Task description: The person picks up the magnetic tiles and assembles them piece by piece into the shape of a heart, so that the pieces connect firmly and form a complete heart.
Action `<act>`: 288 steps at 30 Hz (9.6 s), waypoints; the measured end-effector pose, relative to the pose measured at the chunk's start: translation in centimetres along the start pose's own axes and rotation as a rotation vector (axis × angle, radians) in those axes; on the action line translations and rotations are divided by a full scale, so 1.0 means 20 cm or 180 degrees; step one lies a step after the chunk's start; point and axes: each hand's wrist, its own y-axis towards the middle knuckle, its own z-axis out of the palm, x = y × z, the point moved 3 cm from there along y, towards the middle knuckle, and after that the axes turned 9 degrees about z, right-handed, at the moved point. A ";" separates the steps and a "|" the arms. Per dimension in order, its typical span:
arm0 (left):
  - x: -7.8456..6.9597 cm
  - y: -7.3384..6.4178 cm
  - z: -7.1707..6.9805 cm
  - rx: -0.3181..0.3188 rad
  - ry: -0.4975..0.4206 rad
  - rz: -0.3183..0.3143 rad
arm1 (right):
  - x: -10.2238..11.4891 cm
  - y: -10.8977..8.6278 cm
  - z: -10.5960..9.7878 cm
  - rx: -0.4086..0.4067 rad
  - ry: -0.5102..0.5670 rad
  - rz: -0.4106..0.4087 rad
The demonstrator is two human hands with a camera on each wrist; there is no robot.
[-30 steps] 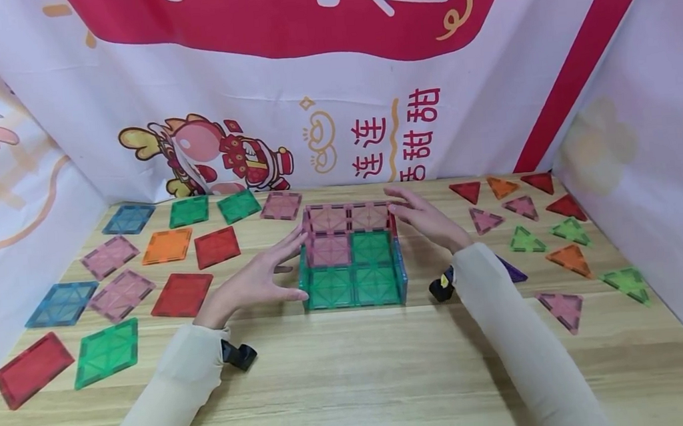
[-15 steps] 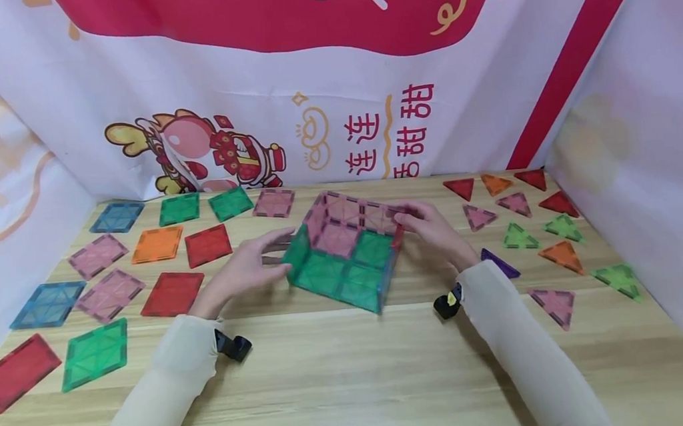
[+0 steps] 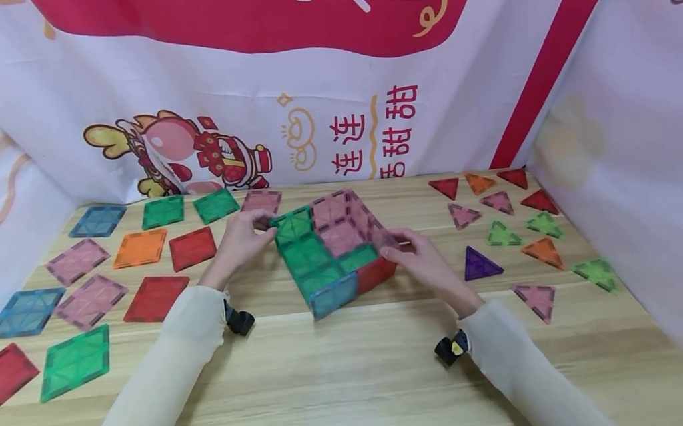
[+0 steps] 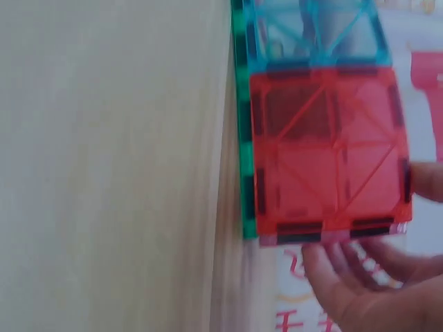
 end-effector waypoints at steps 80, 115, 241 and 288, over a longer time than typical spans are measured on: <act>0.28 -0.52 -0.48 0.1932 0.1359 -0.0666 | 0.04 -0.16 0.16 0.0230 0.0042 0.0144; -0.06 -0.63 -0.23 0.2391 0.1330 -0.0332 | 0.07 -0.17 0.15 0.0285 -0.0047 0.0126; -0.11 -0.30 -0.09 0.1495 -0.0183 0.0190 | 0.04 -0.16 0.15 0.0217 -0.0095 0.0146; -0.10 -0.34 -0.13 0.1467 -0.0397 0.0331 | 0.07 -0.09 0.21 0.0366 -0.0037 -0.0197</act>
